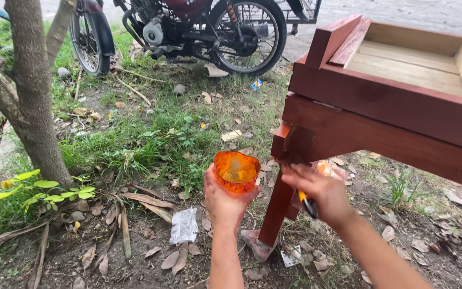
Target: The person applies reddish-brown wood stain to a slatted wooden bench frame using a brush, holding a cut plastic bottle of stain in one hand. They brush the apron, legs, and edges of the frame, moving around the piece to coat different surfaces.
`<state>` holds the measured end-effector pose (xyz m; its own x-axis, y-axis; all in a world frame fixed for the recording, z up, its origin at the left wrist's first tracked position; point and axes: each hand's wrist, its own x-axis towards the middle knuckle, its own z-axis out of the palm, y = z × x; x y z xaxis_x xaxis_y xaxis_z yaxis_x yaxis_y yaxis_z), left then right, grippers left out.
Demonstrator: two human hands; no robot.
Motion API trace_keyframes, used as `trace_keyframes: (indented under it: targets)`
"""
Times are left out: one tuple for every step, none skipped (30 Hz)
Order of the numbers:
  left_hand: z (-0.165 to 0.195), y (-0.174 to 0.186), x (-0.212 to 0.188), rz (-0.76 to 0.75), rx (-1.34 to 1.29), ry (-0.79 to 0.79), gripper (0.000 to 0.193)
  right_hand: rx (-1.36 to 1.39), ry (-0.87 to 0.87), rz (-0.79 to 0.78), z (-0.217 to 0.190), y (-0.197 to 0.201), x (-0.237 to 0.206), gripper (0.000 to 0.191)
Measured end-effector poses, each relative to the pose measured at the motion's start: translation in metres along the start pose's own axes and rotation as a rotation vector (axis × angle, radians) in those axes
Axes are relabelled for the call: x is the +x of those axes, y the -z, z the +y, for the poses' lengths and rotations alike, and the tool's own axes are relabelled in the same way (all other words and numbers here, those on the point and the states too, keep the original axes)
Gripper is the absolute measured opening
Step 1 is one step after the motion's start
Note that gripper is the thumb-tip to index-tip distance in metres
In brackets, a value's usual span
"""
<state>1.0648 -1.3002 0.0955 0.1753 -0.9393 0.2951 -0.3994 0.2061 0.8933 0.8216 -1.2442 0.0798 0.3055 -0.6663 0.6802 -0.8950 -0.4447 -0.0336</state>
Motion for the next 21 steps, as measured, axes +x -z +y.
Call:
trace_keyframes:
  targets:
    - [0.000,-0.002,-0.001,0.000,-0.005,0.002,0.107,0.012,-0.011,-0.012,-0.006,-0.010,-0.012,0.054]
    - [0.000,-0.005,-0.001,0.001,-0.006,0.002,0.107,0.027,-0.022,-0.020,-0.018,-0.026,-0.031,0.049]
    - [-0.001,-0.006,-0.002,-0.002,0.002,-0.012,0.106,0.045,-0.041,-0.027,-0.030,-0.043,-0.050,0.047]
    - [-0.002,-0.009,-0.004,-0.005,0.010,-0.025,0.105,-0.047,0.009,-0.139,-0.037,-0.060,-0.068,0.045]
    - [-0.003,-0.011,-0.006,-0.006,0.017,-0.039,0.104,-0.138,0.062,-0.251,-0.043,-0.078,-0.084,0.045]
    - [-0.005,-0.013,-0.007,-0.015,0.025,-0.035,0.104,-0.109,0.043,-0.241,-0.045,-0.093,-0.097,0.045]
    - [-0.007,-0.015,-0.009,-0.028,0.035,-0.029,0.104,-0.077,0.021,-0.234,-0.049,-0.106,-0.110,0.045]
    - [-0.010,-0.016,-0.013,-0.042,0.048,-0.022,0.104,-0.044,-0.004,-0.227,-0.055,-0.117,-0.123,0.045]
    - [-0.013,-0.017,-0.016,-0.038,0.032,-0.051,0.105,-0.017,-0.018,-0.258,-0.061,-0.127,-0.132,0.042]
    - [-0.015,-0.018,-0.019,-0.036,0.016,-0.079,0.105,0.011,-0.034,-0.290,-0.069,-0.135,-0.141,0.040]
    - [-0.017,-0.020,-0.022,-0.035,-0.003,-0.110,0.105,0.035,-0.051,-0.320,-0.077,-0.142,-0.148,0.037]
    - [-0.018,-0.020,-0.026,-0.049,0.002,-0.124,0.106,0.098,-0.118,-0.344,-0.086,-0.146,-0.152,0.038]
    - [-0.019,-0.021,-0.030,-0.060,0.005,-0.140,0.106,0.159,-0.181,-0.365,-0.092,-0.150,-0.155,0.040]
    - [-0.020,-0.022,-0.032,-0.067,0.007,-0.158,0.106,0.219,-0.240,-0.383,-0.096,-0.154,-0.159,0.041]
    - [-0.019,-0.024,-0.035,-0.103,-0.098,-0.154,0.106,0.319,-0.321,-0.297,-0.099,-0.156,-0.162,0.046]
    - [-0.019,-0.025,-0.037,-0.145,-0.198,-0.146,0.105,0.425,-0.407,-0.212,-0.101,-0.156,-0.166,0.050]
    - [-0.020,-0.024,-0.043,-0.198,-0.292,-0.122,0.104,0.534,-0.507,-0.136,-0.100,-0.155,-0.169,0.055]
    - [-0.020,-0.023,-0.051,-0.230,-0.333,-0.075,0.100,0.710,-0.664,-0.033,-0.099,-0.150,-0.174,0.048]
    - [-0.020,-0.023,-0.056,-0.256,-0.381,-0.036,0.095,0.876,-0.810,0.082,-0.094,-0.144,-0.179,0.042]
    - [-0.020,-0.025,-0.058,-0.279,-0.434,-0.013,0.091,1.037,-0.941,0.216,-0.089,-0.136,-0.182,0.035]
    - [-0.019,-0.028,-0.060,-0.283,-0.374,-0.025,0.091,1.054,-1.051,0.331,-0.084,-0.128,-0.187,0.036]
